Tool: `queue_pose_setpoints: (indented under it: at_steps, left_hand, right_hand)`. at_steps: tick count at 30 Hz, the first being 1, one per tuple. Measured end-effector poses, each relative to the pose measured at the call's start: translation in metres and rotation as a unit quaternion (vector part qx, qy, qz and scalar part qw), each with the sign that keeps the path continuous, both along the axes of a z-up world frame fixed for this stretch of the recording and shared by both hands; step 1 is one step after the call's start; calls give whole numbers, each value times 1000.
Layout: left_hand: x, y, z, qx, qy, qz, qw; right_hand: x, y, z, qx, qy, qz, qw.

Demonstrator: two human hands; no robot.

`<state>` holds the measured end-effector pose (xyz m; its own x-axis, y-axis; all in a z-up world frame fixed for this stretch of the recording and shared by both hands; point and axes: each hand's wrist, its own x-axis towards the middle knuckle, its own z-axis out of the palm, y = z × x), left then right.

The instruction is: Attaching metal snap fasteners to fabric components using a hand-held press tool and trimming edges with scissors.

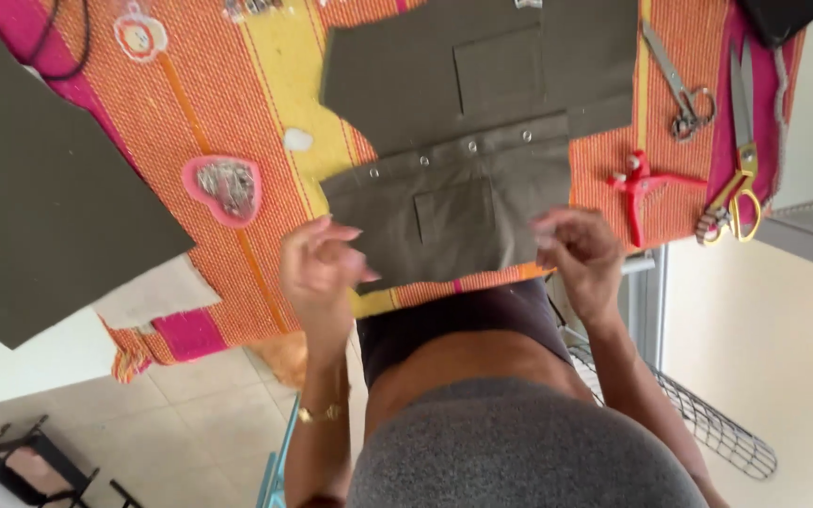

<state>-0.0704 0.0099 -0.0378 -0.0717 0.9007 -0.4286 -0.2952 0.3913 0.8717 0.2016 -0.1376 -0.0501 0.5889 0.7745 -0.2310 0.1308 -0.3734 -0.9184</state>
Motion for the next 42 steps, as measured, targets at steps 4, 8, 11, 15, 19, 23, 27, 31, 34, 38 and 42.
queue_pose_setpoints:
  at_steps: [4,8,11,15,19,23,27,31,34,38,42]
  left_hand:
    - [-1,-12,-13,11,17,-144,989]
    - [12,-4,-24,-6,45,-129,991]
    - [14,-7,-13,-9,85,-117,989]
    - [10,-5,-26,31,37,-9,999]
    - [-32,-28,-102,68,-29,148,986]
    - [-23,0,-41,114,-36,43,992]
    - [0,17,2,107,129,-147,975]
    - [8,8,1,114,145,-187,965]
    - [15,9,1,111,146,-174,968]
    - [-5,-5,-36,150,210,-161,953]
    - [-35,6,-57,115,240,-91,960]
  right_hand:
    - [-16,17,-2,5,55,-10,998]
    - [-25,28,-4,26,74,-6,997]
    - [-29,18,1,-12,24,11,1000]
    - [-28,15,-18,79,80,-82,990]
    - [9,0,-28,5,73,-111,991]
    - [24,13,2,-25,-114,-67,991]
    - [7,34,19,-5,-93,-44,995]
    - [-17,31,3,-110,-35,-16,993]
    - [-35,36,5,-28,10,-40,999]
    - [-31,28,-6,-5,-19,-23,1000]
    - [2,12,-10,-27,-89,-75,993]
